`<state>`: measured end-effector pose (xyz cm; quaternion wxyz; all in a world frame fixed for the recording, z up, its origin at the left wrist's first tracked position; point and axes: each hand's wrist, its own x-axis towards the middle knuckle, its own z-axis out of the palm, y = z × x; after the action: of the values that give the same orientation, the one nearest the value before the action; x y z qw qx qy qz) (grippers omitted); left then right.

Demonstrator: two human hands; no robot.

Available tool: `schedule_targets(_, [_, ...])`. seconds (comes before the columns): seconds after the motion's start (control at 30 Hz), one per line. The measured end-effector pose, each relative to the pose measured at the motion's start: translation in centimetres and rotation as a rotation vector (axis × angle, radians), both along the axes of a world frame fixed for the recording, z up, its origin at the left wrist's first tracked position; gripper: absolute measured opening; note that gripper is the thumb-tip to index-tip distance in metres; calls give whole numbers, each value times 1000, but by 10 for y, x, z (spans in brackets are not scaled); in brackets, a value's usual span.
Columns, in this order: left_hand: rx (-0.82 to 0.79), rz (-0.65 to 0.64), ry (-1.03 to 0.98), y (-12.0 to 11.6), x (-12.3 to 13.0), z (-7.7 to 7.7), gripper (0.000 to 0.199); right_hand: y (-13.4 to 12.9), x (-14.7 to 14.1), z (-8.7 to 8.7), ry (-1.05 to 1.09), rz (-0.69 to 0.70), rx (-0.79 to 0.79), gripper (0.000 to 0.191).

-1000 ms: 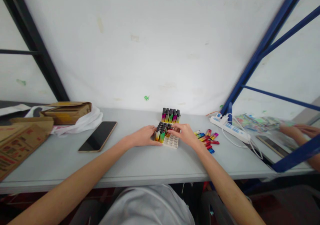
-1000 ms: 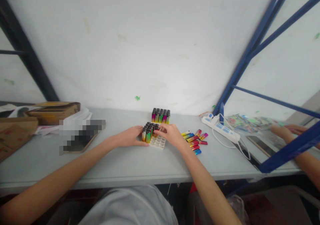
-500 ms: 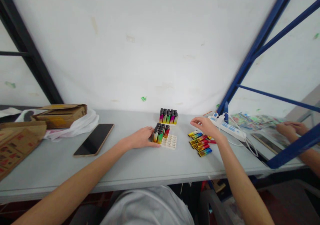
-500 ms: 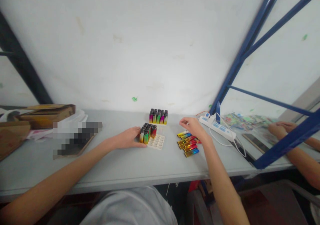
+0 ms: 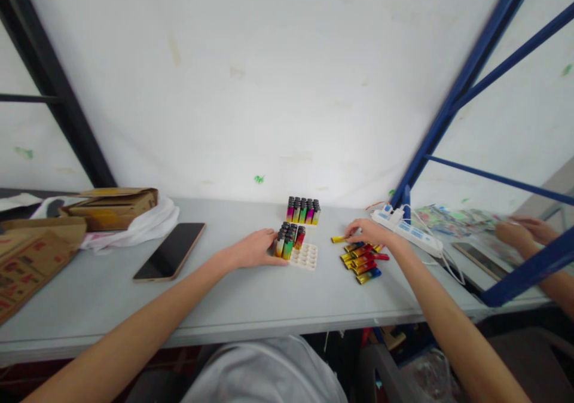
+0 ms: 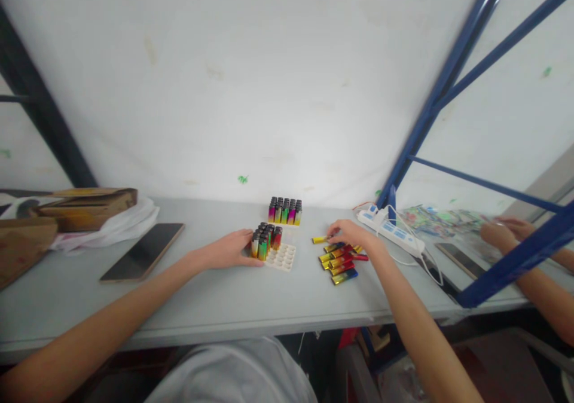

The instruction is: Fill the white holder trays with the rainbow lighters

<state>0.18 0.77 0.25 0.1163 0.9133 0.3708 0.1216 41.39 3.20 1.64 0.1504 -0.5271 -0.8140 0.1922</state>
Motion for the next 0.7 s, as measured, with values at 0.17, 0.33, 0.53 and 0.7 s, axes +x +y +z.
schedule_targets(0.17, [14, 8, 20, 1, 0, -1, 56, 2, -4, -1, 199, -48, -10, 42])
schedule_targets(0.33, [12, -8, 13, 2, 0, -3, 58, -8, -36, 5, 591, -59, -48, 41])
schedule_targets(0.53, [24, -9, 50, 2, 0, -3, 60, -20, -101, 16, 1080, 39, -198, 44])
schedule_targets(0.7, [6, -17, -7, 2, 0, -4, 57, -23, -146, 20, 1080, 115, -224, 45])
